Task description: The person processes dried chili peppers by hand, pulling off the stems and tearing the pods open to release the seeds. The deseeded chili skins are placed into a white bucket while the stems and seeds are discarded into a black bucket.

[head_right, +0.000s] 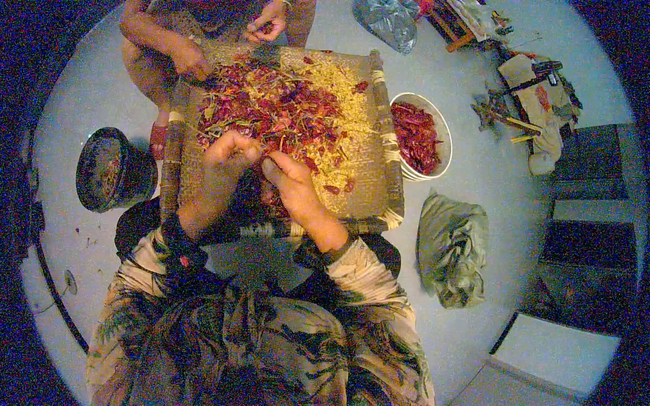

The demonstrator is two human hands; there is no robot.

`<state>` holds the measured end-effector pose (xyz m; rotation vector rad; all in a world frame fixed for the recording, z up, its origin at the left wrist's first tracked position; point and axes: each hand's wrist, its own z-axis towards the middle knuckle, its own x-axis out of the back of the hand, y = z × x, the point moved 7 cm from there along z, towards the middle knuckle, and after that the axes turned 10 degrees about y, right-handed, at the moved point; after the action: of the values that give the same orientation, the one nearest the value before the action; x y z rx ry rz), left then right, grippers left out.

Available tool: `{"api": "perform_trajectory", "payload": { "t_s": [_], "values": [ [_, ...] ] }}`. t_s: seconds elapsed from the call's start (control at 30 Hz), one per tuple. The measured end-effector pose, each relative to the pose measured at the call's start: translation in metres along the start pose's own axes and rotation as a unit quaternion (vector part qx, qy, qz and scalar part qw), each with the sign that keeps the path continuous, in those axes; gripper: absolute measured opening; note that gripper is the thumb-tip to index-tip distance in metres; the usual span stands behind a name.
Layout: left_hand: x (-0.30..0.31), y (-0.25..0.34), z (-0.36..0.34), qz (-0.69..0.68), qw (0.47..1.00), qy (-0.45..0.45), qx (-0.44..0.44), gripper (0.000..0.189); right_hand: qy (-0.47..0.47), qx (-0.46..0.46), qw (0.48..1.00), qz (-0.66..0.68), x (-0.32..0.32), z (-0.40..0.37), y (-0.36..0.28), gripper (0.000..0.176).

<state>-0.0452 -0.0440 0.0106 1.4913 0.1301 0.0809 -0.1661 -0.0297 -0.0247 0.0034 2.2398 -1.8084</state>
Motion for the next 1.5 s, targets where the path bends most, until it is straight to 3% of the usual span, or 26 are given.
{"api": "perform_trajectory", "payload": {
  "t_s": [0.1,0.3,0.4,0.5,0.6,0.77,0.87,0.97,1.1,1.17,1.2,1.23,1.27,1.37,1.43,1.5],
  "values": [
    [-0.008,-0.032,0.002,-0.185,0.958,-0.082,0.201,0.01,-0.005,0.003,0.999,-0.039,0.002,-0.001,-0.003,0.018],
    [-0.017,-0.036,-0.007,-0.33,0.865,-0.182,0.333,0.01,-0.042,-0.009,0.996,-0.081,0.006,-0.004,-0.006,0.017],
    [-0.018,-0.038,-0.008,-0.342,0.843,-0.237,0.341,0.009,-0.083,-0.014,0.995,-0.057,0.005,-0.005,-0.007,0.017],
    [-0.018,-0.037,-0.009,-0.341,0.838,-0.228,0.36,0.008,-0.095,-0.009,0.993,-0.072,0.007,-0.004,-0.007,0.015],
    [-0.005,-0.031,0.001,-0.182,0.951,-0.106,0.225,0.007,-0.072,-0.01,0.986,-0.153,0.015,0.002,-0.003,0.015],
    [-0.001,-0.048,-0.001,-0.188,0.955,-0.036,0.228,0.007,-0.026,0.096,0.957,-0.272,0.013,0.006,-0.007,0.017],
    [0.0,-0.055,0.001,-0.181,0.958,-0.025,0.221,0.008,0.006,0.304,0.863,-0.404,0.005,0.0,-0.026,0.014],
    [-0.001,-0.062,0.002,-0.181,0.958,-0.026,0.221,0.009,0.019,0.329,0.793,-0.513,-0.003,-0.008,-0.037,0.012],
    [-0.001,-0.065,0.0,-0.173,0.959,-0.051,0.218,0.007,0.02,0.326,0.796,-0.509,-0.002,-0.013,-0.042,0.013],
    [0.029,-0.069,0.022,-0.202,0.966,-0.004,0.161,0.007,0.027,0.317,0.802,-0.505,0.002,-0.015,-0.043,0.02],
    [0.046,-0.071,0.036,-0.217,0.967,0.02,0.132,0.008,0.029,0.256,0.861,-0.438,0.015,-0.013,-0.04,0.021],
    [0.059,-0.07,0.048,-0.202,0.961,0.055,0.179,0.009,0.03,0.194,0.91,-0.366,0.032,-0.012,-0.035,0.023],
    [0.053,-0.065,0.047,-0.21,0.96,0.03,0.183,0.009,0.032,0.128,0.948,-0.288,0.046,-0.01,-0.029,0.025],
    [0.023,-0.054,0.033,-0.266,0.937,-0.016,0.225,0.008,0.112,0.133,0.955,-0.238,0.083,0.008,-0.037,0.026],
    [0.012,-0.049,0.026,-0.302,0.918,-0.031,0.256,0.007,0.188,0.107,0.969,-0.121,0.116,0.012,-0.048,0.024],
    [0.007,-0.042,0.025,-0.322,0.905,-0.044,0.275,0.007,0.307,0.089,0.948,0.008,0.154,0.012,-0.058,0.021]
  ]
}}
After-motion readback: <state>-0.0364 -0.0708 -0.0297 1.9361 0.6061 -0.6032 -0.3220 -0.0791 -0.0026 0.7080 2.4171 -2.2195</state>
